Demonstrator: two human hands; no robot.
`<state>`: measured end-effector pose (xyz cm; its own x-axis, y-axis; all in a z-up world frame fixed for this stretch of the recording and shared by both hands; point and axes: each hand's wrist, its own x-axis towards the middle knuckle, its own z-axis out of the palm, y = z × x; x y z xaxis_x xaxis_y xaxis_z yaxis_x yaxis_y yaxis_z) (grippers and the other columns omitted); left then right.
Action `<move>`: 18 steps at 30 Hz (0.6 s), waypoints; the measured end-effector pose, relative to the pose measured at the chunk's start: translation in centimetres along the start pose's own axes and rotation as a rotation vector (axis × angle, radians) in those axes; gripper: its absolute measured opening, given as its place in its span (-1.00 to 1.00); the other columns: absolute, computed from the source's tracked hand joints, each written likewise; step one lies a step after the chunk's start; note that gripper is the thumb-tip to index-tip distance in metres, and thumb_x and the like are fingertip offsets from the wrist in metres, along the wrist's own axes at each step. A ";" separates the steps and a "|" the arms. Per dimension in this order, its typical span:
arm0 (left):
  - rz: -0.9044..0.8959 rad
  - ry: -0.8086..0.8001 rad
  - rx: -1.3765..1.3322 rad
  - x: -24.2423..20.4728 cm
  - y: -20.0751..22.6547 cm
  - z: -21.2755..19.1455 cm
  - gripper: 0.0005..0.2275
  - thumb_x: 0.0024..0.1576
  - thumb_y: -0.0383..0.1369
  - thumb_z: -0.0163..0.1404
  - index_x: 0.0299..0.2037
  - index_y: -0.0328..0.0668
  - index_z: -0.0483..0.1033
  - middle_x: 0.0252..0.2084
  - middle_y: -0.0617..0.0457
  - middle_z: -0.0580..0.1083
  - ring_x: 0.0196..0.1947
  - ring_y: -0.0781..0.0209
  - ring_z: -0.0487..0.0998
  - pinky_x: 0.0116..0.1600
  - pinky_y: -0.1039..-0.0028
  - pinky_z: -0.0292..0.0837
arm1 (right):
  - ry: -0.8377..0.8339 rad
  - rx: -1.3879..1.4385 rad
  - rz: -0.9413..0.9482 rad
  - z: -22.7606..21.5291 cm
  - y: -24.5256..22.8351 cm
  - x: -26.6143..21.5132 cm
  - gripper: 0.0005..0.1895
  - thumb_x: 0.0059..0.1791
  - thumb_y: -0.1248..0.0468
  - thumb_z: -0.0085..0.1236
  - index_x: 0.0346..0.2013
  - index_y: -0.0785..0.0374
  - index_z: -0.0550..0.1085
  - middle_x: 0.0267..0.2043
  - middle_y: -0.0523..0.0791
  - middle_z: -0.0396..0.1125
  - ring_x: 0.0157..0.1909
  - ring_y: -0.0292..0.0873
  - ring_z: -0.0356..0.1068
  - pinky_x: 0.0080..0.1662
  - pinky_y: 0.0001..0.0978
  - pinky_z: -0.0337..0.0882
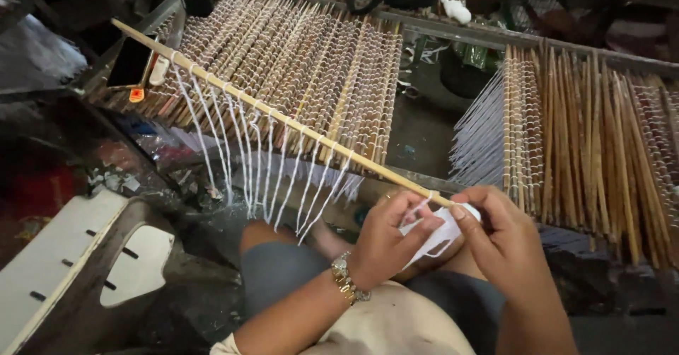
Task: Wrapping and tying white thread around a long wooden stick as part of a craft or weaving process.
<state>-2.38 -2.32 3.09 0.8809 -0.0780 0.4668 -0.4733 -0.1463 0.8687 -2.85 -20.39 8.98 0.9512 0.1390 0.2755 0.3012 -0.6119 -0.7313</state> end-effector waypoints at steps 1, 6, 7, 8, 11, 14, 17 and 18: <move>0.000 -0.001 -0.004 0.1 -0.2 0.1 -0.80 0.22 -0.15 0.01 -0.22 -0.07 0.46 -0.31 0.22 0.49 -0.36 0.24 0.42 -0.11 0.38 0.35 | 0.001 -0.003 0.002 0.0 -0.2 0.0 -0.82 0.07 0.20 0.07 -0.14 0.20 0.54 -0.22 -0.22 0.43 -0.20 -0.34 0.39 -0.16 -0.53 0.33; -0.045 0.049 -0.003 0.3 -2.8 0.4 -0.73 0.26 -0.16 -0.04 -0.28 -0.15 0.59 -0.34 0.06 0.57 -0.32 0.22 0.53 -0.17 0.39 0.39 | -0.018 -0.014 -0.013 -0.1 0.0 0.0 -0.81 0.08 0.21 0.03 -0.16 0.21 0.54 -0.19 -0.21 0.46 -0.12 -0.32 0.43 -0.11 -0.49 0.34; -0.045 0.046 -0.004 0.3 -2.0 0.0 -0.73 0.26 -0.16 -0.04 -0.28 -0.15 0.59 -0.34 0.06 0.57 -0.32 0.22 0.53 -0.17 0.39 0.39 | -0.016 -0.015 -0.010 -0.1 0.2 0.0 -0.81 0.08 0.21 0.03 -0.16 0.21 0.54 -0.19 -0.21 0.46 -0.12 -0.32 0.43 -0.11 -0.49 0.34; -0.092 0.084 -0.122 0.2 -1.2 -0.4 -0.72 0.30 -0.16 -0.13 -0.26 -0.14 0.56 -0.31 0.10 0.58 -0.30 0.29 0.54 -0.13 0.45 0.41 | 0.001 -0.024 -0.041 -0.1 0.4 -0.1 -0.82 0.08 0.22 0.03 -0.15 0.21 0.54 -0.18 -0.20 0.47 -0.13 -0.30 0.44 -0.11 -0.48 0.36; -0.163 0.049 -0.211 -0.1 -1.0 0.1 -0.72 0.26 -0.10 -0.12 -0.18 -0.13 0.49 -0.21 0.12 0.59 -0.23 0.29 0.59 -0.08 0.44 0.49 | 0.013 -0.002 -0.063 0.3 0.5 0.0 -0.82 0.09 0.22 0.02 -0.14 0.22 0.54 -0.16 -0.18 0.46 -0.10 -0.28 0.44 -0.06 -0.46 0.36; -0.158 -0.020 -0.093 -0.4 -1.4 0.9 -0.69 0.14 -0.07 0.06 -0.18 -0.13 0.41 -0.21 0.14 0.55 -0.27 0.26 0.55 -0.12 0.39 0.49 | -0.013 0.029 -0.038 0.4 -0.3 -0.1 -0.76 0.12 0.19 -0.06 -0.12 0.23 0.53 -0.18 -0.18 0.44 -0.11 -0.28 0.41 -0.05 -0.46 0.34; -0.028 -0.021 -0.043 -0.1 -0.4 0.3 -0.77 0.21 -0.16 0.00 -0.23 -0.16 0.46 -0.31 0.12 0.52 -0.33 0.22 0.48 -0.14 0.37 0.40 | -0.032 0.030 -0.002 0.4 -0.7 -0.1 -0.72 0.14 0.15 -0.13 -0.11 0.21 0.52 -0.20 -0.20 0.43 -0.15 -0.29 0.40 -0.09 -0.46 0.33; 0.069 -0.024 -0.085 0.1 0.1 -0.1 -0.73 0.33 -0.22 -0.14 -0.22 -0.20 0.55 -0.34 0.05 0.51 -0.28 0.15 0.50 -0.10 0.35 0.37 | -0.033 0.031 0.018 0.3 -0.7 -0.1 -0.72 0.14 0.15 -0.13 -0.11 0.19 0.53 -0.20 -0.21 0.43 -0.14 -0.30 0.40 -0.08 -0.45 0.33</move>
<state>-2.36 -2.29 3.24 0.8456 -0.1088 0.5226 -0.5301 -0.0561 0.8461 -3.18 -19.72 9.29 0.9580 0.1545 0.2416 0.2856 -0.5903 -0.7550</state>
